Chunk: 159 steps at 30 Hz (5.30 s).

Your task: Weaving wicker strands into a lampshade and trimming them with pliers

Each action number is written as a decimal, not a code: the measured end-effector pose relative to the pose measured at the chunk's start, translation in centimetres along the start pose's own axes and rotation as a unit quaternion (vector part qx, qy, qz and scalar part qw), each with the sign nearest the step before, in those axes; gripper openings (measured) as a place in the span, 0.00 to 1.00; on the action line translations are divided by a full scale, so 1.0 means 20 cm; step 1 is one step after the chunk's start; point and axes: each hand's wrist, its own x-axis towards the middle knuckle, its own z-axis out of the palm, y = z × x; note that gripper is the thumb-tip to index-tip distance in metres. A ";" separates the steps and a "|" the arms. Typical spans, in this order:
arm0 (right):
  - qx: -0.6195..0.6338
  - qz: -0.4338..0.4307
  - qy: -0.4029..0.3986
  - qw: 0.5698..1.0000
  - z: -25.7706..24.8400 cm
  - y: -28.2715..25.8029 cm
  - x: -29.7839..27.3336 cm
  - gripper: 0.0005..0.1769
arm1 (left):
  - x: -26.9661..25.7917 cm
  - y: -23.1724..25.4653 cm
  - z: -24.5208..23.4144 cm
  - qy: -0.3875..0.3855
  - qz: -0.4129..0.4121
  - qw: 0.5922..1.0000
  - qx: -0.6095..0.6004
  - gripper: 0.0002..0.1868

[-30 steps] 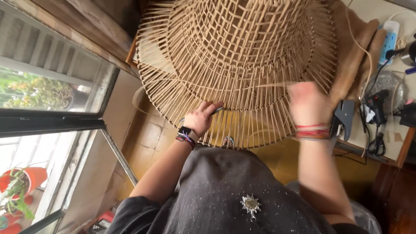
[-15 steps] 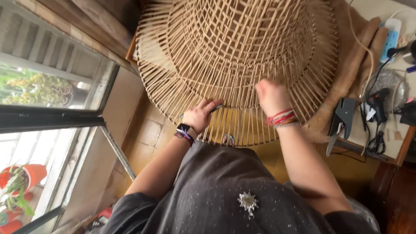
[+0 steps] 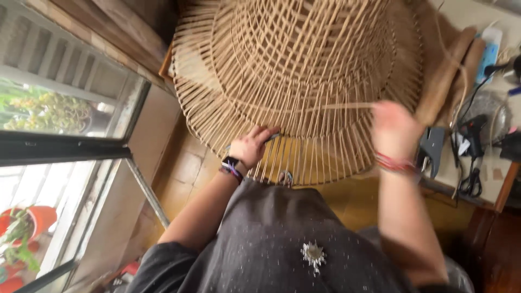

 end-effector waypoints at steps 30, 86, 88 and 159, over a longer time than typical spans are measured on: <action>0.190 -0.108 -0.067 0.973 0.14 -0.34 0.07 0.14 | 0.01 -0.01 0.06 -0.009 -0.020 1.000 -0.022 0.35; 0.113 -0.157 0.133 0.972 0.16 -0.14 0.08 0.08 | 0.01 0.00 0.04 0.021 -0.009 1.000 -0.007 0.29; 0.173 -0.194 0.074 0.963 0.19 -0.30 0.11 0.06 | 0.02 0.01 0.02 -0.016 -0.026 0.999 -0.015 0.33; 0.166 -0.098 0.026 0.981 0.10 -0.42 0.07 0.09 | 0.02 0.01 0.04 0.035 -0.008 0.999 -0.004 0.31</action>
